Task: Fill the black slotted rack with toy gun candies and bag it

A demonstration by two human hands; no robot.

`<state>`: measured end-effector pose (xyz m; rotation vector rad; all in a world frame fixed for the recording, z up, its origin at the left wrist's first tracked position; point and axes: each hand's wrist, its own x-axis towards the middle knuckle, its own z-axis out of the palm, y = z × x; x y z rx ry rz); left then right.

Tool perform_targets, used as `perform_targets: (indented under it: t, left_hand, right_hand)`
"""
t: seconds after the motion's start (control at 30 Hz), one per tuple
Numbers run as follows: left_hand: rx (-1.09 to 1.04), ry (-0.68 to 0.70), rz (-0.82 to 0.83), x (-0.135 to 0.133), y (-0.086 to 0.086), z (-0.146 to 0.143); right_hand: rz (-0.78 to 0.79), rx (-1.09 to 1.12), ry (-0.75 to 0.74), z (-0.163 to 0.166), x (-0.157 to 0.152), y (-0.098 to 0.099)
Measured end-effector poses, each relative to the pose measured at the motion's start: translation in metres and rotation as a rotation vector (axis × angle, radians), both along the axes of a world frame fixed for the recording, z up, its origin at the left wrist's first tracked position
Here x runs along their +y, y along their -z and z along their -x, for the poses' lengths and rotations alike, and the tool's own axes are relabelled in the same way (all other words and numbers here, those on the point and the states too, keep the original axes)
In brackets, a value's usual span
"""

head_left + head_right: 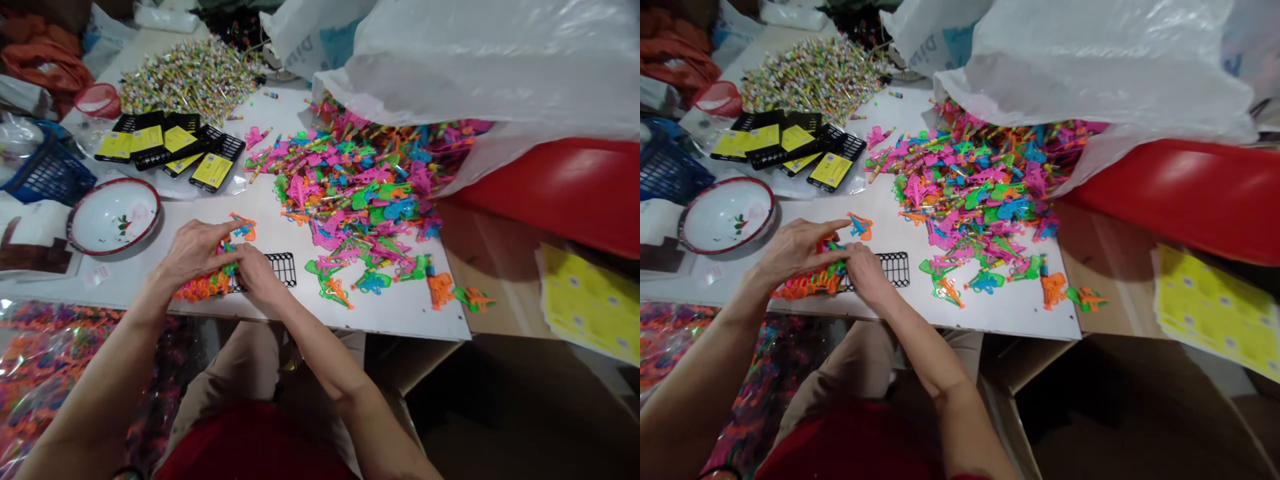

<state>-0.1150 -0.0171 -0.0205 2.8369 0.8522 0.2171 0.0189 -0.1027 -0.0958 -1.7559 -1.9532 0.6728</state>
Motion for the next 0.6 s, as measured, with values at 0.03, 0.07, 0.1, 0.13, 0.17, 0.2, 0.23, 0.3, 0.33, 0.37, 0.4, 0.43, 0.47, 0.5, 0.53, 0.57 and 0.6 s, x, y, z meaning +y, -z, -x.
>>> perform_targets:
  t: [0.03, 0.07, 0.1, 0.13, 0.17, 0.2, 0.23, 0.3, 0.33, 0.37, 0.4, 0.43, 0.47, 0.5, 0.53, 0.57, 0.6]
  left_hand:
    - [0.005, -0.009, -0.004, 0.000, 0.000, 0.000]
    - [0.011, -0.017, 0.000, 0.000, 0.001, 0.001]
    - [0.016, -0.022, 0.012, 0.000, 0.002, 0.001]
    - [0.020, -0.025, 0.028, 0.001, 0.003, 0.002]
    - [0.023, -0.025, 0.042, 0.001, 0.004, 0.002]
    - [0.025, -0.027, 0.051, 0.001, 0.005, 0.003]
    - [0.028, -0.031, 0.053, 0.001, 0.007, 0.003]
    - [0.029, -0.038, 0.041, 0.000, 0.007, 0.003]
    - [0.030, -0.040, 0.035, 0.000, 0.007, 0.002]
    - [0.034, -0.040, 0.032, -0.001, 0.006, 0.001]
    - [0.039, -0.037, 0.035, -0.002, 0.004, 0.001]
    - [0.046, -0.032, 0.041, -0.002, 0.003, 0.000]
    - [0.053, -0.025, 0.046, -0.003, 0.002, -0.001]
    - [0.061, -0.016, 0.051, -0.004, 0.001, -0.001]
    - [0.068, -0.009, 0.052, -0.004, 0.001, 0.000]
    - [0.074, -0.005, 0.050, -0.004, 0.002, 0.000]
    - [0.078, -0.003, 0.046, -0.004, 0.003, 0.001]
  right_hand:
    - [0.003, -0.012, -0.015, 0.001, 0.000, -0.001]
    - [0.007, -0.013, -0.036, -0.001, 0.000, -0.002]
    - [0.013, -0.006, -0.062, -0.007, 0.001, -0.003]
    - [0.020, 0.005, -0.091, -0.017, 0.002, -0.004]
    - [0.025, 0.021, -0.122, -0.030, 0.005, -0.006]
    - [0.025, 0.032, -0.145, -0.046, 0.009, -0.009]
    - [0.015, 0.022, -0.139, -0.063, 0.017, -0.012]
    - [-0.043, -0.086, -0.004, -0.095, 0.040, -0.021]
    - [-0.084, -0.182, 0.105, -0.107, 0.056, -0.025]
    - [-0.112, -0.286, 0.207, -0.115, 0.073, -0.028]
    - [-0.117, -0.389, 0.288, -0.120, 0.090, -0.031]
    - [-0.097, -0.471, 0.331, -0.121, 0.105, -0.032]
    - [-0.060, -0.529, 0.345, -0.119, 0.116, -0.033]
    - [-0.022, -0.566, 0.341, -0.113, 0.124, -0.032]
    - [-0.004, -0.587, 0.321, -0.106, 0.126, -0.030]
    - [-0.015, -0.600, 0.279, -0.098, 0.124, -0.026]
    - [-0.060, -0.609, 0.210, -0.090, 0.118, -0.020]
